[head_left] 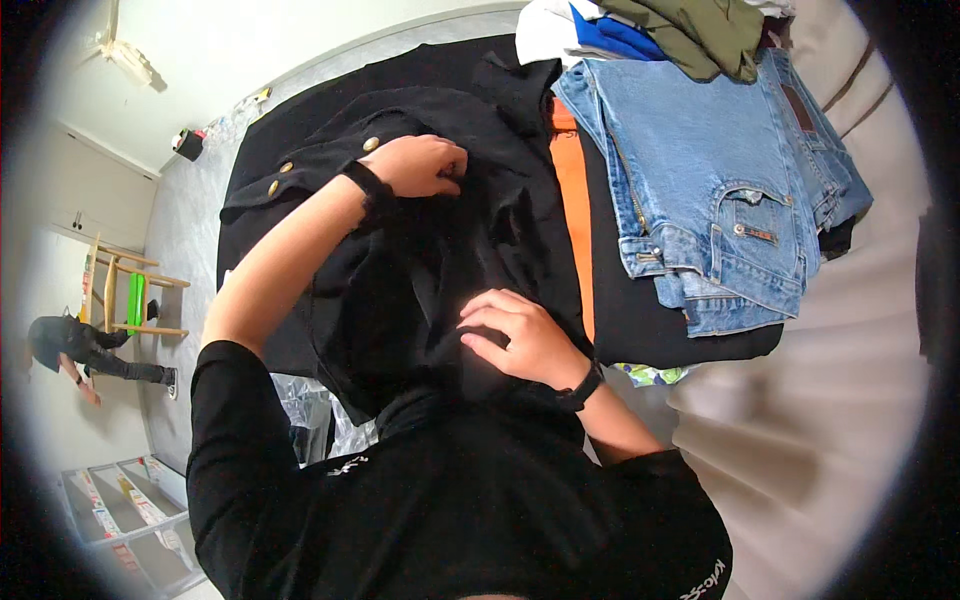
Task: Folding blue jeans and a black coat and placing them into a plastic bag.
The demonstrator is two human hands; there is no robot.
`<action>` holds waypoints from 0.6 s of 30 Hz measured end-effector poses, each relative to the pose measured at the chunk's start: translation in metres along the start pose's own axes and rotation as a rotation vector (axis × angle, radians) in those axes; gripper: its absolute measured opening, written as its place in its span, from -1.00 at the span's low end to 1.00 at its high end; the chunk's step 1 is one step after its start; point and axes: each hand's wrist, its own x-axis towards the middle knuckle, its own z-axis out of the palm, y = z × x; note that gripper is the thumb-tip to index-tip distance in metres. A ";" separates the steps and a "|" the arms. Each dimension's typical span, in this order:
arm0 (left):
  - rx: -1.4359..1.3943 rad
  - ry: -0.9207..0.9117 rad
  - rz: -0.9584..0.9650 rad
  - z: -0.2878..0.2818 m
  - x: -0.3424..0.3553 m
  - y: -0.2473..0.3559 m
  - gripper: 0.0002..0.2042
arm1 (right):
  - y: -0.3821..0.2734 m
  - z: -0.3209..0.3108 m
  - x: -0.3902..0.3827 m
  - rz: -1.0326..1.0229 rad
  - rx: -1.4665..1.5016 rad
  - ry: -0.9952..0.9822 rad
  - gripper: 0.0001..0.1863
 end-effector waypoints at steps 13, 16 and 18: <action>-0.452 0.945 -0.111 -0.077 -0.078 -0.055 -0.87 | -0.038 0.027 0.016 0.021 -0.500 0.166 -0.86; -0.435 1.158 -0.104 -0.092 -0.104 -0.072 -0.86 | -0.032 0.024 0.025 0.141 -0.623 0.337 -0.37; -0.448 1.208 -0.143 -0.097 -0.121 -0.072 -0.85 | -0.034 0.018 0.037 0.094 -0.703 0.409 -0.32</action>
